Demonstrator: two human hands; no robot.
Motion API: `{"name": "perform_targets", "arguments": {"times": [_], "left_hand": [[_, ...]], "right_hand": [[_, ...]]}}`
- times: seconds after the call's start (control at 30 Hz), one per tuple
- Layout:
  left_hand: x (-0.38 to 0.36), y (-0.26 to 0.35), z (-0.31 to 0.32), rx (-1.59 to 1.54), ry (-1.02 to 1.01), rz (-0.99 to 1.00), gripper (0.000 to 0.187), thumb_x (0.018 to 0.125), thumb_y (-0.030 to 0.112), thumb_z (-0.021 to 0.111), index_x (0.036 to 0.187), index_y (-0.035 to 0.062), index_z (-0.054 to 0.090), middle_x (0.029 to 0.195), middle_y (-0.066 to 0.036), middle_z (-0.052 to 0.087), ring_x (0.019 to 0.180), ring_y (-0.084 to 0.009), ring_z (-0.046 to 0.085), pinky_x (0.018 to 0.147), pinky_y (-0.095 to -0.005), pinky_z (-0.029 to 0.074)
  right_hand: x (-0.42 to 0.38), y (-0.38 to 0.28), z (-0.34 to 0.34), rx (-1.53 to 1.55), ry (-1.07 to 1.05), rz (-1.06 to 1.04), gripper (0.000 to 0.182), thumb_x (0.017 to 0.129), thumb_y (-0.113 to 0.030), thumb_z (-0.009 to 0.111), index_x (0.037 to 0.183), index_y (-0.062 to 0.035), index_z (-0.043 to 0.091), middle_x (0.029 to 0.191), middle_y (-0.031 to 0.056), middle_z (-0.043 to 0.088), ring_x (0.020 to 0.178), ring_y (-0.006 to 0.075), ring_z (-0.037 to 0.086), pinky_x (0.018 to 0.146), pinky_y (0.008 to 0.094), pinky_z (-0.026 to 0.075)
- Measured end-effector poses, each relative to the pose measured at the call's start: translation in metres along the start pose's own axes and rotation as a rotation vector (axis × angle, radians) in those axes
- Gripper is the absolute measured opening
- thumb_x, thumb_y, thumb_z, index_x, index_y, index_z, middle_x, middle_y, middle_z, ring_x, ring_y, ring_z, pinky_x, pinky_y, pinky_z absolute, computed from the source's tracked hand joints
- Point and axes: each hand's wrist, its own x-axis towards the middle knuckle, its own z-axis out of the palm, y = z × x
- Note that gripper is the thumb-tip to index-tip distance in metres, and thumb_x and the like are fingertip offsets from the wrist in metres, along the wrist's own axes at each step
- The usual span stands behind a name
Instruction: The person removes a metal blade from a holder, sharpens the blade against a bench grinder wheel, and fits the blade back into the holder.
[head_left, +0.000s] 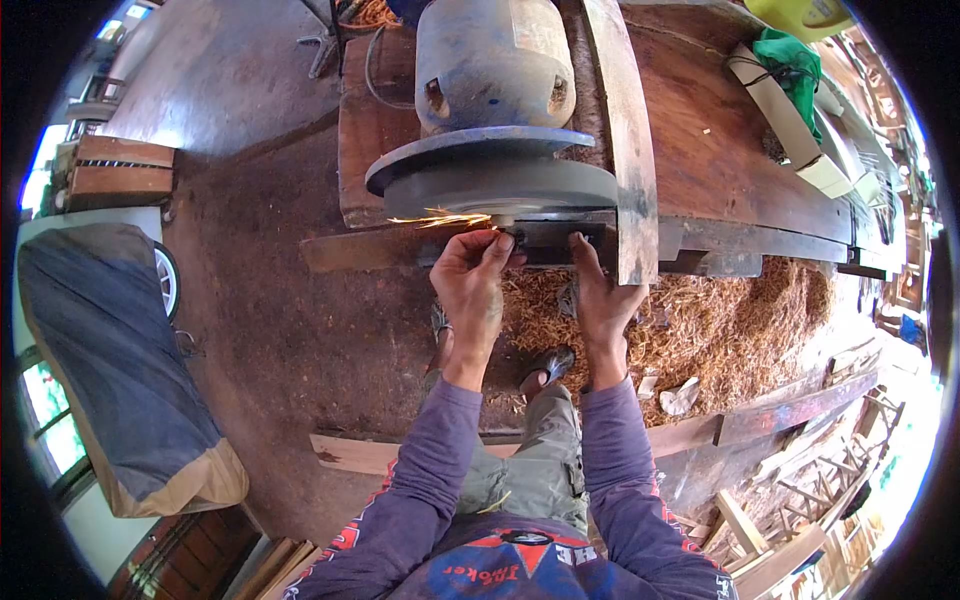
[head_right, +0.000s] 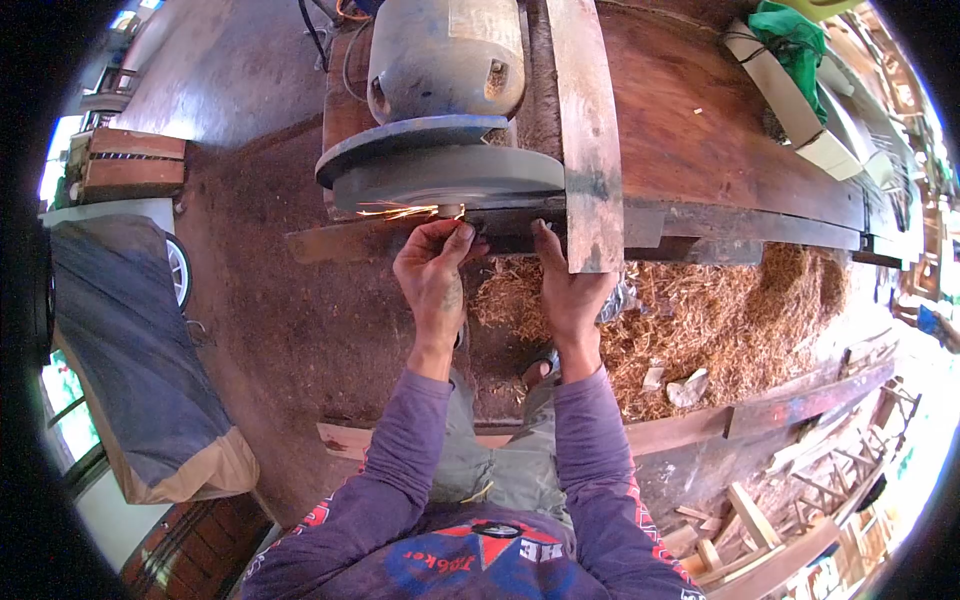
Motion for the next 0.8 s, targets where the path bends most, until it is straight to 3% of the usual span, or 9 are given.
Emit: {"name": "perform_targets", "arguments": {"times": [0.27,0.47,0.53,0.63,0.73,0.8], "left_hand": [[0.000,-0.001,-0.001,-0.025,0.015,0.060,0.013,0.087,0.007,0.075,0.093,-0.0003,0.066,0.088,-0.007,0.068,0.076,-0.0150,0.067,0.070,-0.0316,0.061],[0.005,0.000,-0.014,-0.016,0.057,0.023,0.011,0.087,0.006,0.074,0.093,0.0003,0.066,0.088,-0.006,0.068,0.077,-0.0142,0.067,0.070,-0.0316,0.061],[0.007,0.004,-0.018,-0.031,0.064,0.011,0.011,0.087,0.005,0.074,0.092,-0.0002,0.066,0.087,-0.007,0.068,0.076,-0.0151,0.067,0.070,-0.0319,0.061],[0.012,0.008,-0.027,-0.027,0.079,0.046,0.011,0.089,0.004,0.072,0.093,-0.0029,0.064,0.087,-0.009,0.068,0.075,-0.0151,0.067,0.069,-0.0310,0.062],[0.014,0.015,-0.034,-0.027,0.100,0.036,0.010,0.089,0.002,0.071,0.093,-0.0030,0.064,0.087,-0.010,0.069,0.074,-0.0166,0.068,0.068,-0.0308,0.062],[0.016,0.018,-0.039,-0.035,0.099,0.034,0.010,0.088,0.002,0.072,0.093,-0.0031,0.064,0.086,-0.010,0.069,0.074,-0.0168,0.068,0.068,-0.0308,0.062]], "right_hand": [[-0.004,0.011,0.004,-0.029,0.024,0.013,0.034,0.080,-0.001,0.078,0.110,0.0026,0.065,0.099,0.0129,0.067,0.088,0.0227,0.062,0.082,0.0349,0.050],[-0.010,0.017,0.011,-0.015,-0.132,0.075,0.031,0.077,-0.005,0.083,0.101,0.0018,0.065,0.087,0.0081,0.066,0.074,0.0181,0.061,0.070,0.0314,0.051],[-0.015,0.008,0.024,0.151,-0.016,0.137,0.028,0.081,-0.005,0.082,0.100,0.0010,0.063,0.084,0.0008,0.064,0.072,0.0071,0.055,0.064,0.0223,0.047],[-0.016,0.001,0.028,-0.026,-0.043,0.060,0.030,0.081,-0.007,0.082,0.102,0.0010,0.062,0.084,0.0017,0.065,0.073,0.0070,0.056,0.065,0.0218,0.047],[-0.021,-0.007,0.038,0.108,-0.025,0.171,0.035,0.078,-0.010,0.086,0.100,0.0018,0.061,0.086,0.0066,0.067,0.078,0.0109,0.062,0.068,0.0255,0.052],[-0.022,-0.017,0.044,0.107,-0.016,0.175,0.033,0.079,-0.011,0.085,0.100,0.0019,0.062,0.086,0.0046,0.067,0.077,0.0092,0.060,0.068,0.0241,0.050]]}}
